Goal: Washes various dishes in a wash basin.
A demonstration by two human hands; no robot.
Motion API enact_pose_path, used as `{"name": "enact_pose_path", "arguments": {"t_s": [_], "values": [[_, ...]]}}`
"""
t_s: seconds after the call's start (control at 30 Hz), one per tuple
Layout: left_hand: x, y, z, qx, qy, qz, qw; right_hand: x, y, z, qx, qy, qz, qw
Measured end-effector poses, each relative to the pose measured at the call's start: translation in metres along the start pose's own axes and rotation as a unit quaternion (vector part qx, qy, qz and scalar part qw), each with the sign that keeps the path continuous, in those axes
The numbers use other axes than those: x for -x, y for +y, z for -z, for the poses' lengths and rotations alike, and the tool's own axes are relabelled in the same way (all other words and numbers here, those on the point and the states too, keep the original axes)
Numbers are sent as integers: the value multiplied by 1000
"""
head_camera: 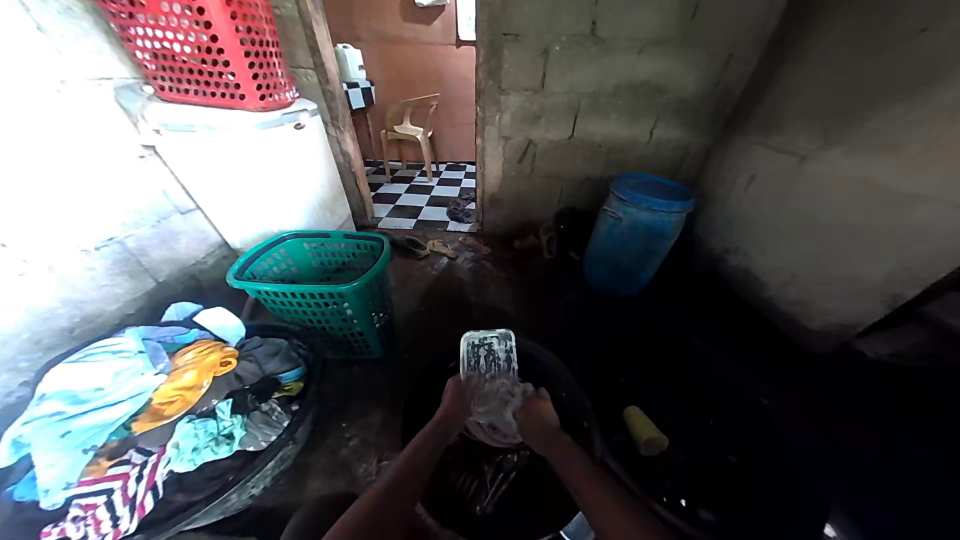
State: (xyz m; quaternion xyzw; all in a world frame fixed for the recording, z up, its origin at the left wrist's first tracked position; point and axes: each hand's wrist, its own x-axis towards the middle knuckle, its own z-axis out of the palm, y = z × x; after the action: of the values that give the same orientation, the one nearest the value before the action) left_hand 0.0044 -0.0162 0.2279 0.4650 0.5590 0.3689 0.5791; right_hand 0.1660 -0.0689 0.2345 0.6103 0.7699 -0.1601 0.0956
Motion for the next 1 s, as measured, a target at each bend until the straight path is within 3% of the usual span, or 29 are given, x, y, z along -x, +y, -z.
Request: {"name": "enact_pose_path", "arguments": {"t_s": [0.1, 0.23, 0.3, 0.43, 0.5, 0.63, 0.77, 0.9, 1.0], "values": [[-1, 1, 0, 41, -11, -6, 999, -2, -3, 1, 8, 16, 15, 1000], [15, -9, -22, 123, 0, -79, 989, 5, -35, 4, -133, 113, -10, 985], [21, -12, -31, 141, 14, -101, 985, 5, -43, 8, -170, 107, -23, 979], [9, -9, -18, 42, 56, -55, 996, 15, -28, 14, -80, 46, 47, 995], [5, -1, -7, 2, 56, -31, 998, 12, -15, 10, -47, 13, 24, 999], [-2, 15, 16, 11, 17, -26, 999, -6, 15, -11, -4, 95, -27, 995], [0, 10, 8, 117, 19, -35, 992, -8, 11, -12, -3, 166, -18, 986], [17, -9, -24, 157, 12, -121, 980, 6, -34, 19, -135, 79, -33, 987], [16, -10, -28, 91, 40, -96, 990, 12, -46, 26, -186, 47, -29, 981]]}}
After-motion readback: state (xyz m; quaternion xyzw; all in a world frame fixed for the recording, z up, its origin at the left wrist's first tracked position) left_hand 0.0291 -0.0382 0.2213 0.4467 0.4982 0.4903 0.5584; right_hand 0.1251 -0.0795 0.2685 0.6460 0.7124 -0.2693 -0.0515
